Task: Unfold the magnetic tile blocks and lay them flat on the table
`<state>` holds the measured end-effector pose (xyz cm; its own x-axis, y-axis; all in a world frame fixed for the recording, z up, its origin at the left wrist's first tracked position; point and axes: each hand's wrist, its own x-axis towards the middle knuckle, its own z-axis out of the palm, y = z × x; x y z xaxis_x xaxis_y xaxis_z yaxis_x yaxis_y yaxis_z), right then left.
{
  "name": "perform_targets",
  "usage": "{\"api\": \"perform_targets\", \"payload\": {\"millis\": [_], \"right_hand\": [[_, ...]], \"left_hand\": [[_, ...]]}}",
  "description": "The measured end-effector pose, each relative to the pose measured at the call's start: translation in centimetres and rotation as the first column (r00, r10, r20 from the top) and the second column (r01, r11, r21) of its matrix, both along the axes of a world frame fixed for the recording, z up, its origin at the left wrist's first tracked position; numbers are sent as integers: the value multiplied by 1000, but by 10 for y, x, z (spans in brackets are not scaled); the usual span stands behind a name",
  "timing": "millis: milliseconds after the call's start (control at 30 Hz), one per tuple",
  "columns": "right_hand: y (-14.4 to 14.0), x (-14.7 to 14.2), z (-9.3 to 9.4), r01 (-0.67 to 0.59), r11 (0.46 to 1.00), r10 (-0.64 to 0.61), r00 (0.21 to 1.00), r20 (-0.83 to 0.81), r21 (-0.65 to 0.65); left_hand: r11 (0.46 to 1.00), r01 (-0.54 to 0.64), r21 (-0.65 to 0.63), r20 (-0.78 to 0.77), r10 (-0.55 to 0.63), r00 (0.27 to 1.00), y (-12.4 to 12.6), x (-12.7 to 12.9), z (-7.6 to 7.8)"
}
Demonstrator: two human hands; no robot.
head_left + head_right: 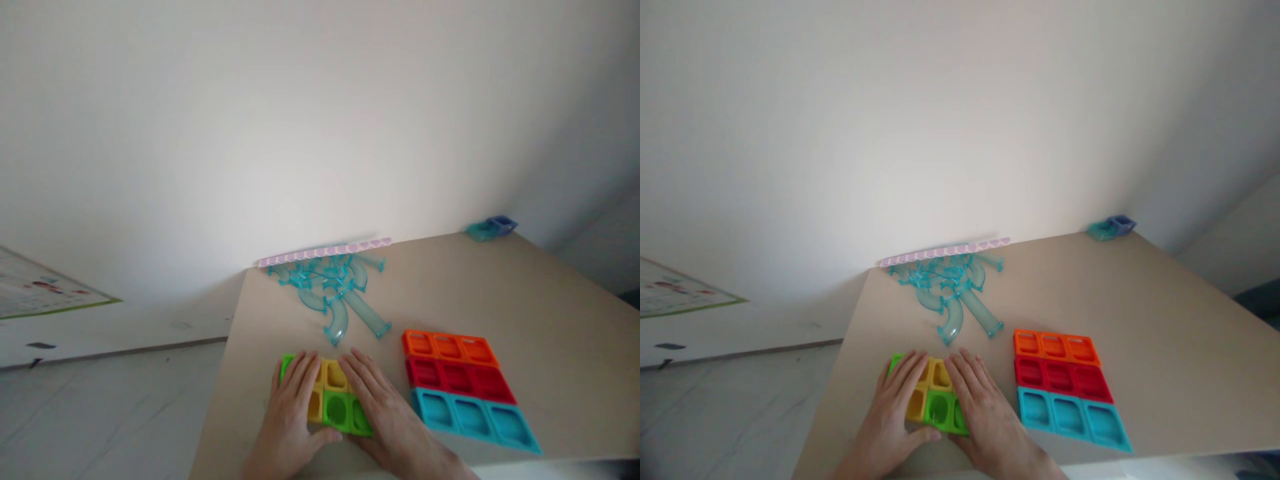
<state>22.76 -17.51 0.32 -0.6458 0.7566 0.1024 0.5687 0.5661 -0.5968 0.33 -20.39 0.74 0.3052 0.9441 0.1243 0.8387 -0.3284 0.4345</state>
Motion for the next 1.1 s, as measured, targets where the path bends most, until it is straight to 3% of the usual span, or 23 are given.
{"api": "perform_targets", "payload": {"millis": [200, 333, 433, 500, 567, 600, 667, 800, 967, 1100], "right_hand": [[1, -2, 5, -4, 999, 3, 1000, -12, -35], [-6, 10, 24, -7, 999, 6, 1000, -27, -44], [-4, 34, 37, 129, 990, -128, 992, -22, 51], [4, 54, 36, 342, 923, -351, 936, 21, 173], [12, 74, 27, 547, 789, -594, 796, 116, 280], [16, 83, 22, 614, 726, -678, 715, 170, 311], [18, 94, 11, 661, 678, -734, 625, 265, 320], [7, 90, 4, 609, 731, -682, 668, 298, 308], [-10, 54, 6, 577, 778, -626, 750, 214, 250], [-20, 23, 2, 542, 830, -557, 815, 157, 131]], "left_hand": [[1000, 11, -24, -11, -11, 1000, 4, -6, -3], [999, 14, -43, -47, -16, 999, 3, -6, 3], [999, 11, -45, -100, -15, 995, 2, -10, 7], [1000, 1, -31, -131, -5, 991, 3, -15, 8], [1000, -9, -3, -161, 8, 987, 4, -21, 7], [1000, -13, 17, -175, 16, 984, 4, -24, 6], [998, -16, 58, -197, 27, 980, 7, -30, 4], [993, -3, 116, -226, 29, 974, 11, -37, 0], [985, -50, 167, -242, 90, 966, 14, -38, -2], [989, -107, 106, -256, 131, 958, 13, -41, 3]]}}
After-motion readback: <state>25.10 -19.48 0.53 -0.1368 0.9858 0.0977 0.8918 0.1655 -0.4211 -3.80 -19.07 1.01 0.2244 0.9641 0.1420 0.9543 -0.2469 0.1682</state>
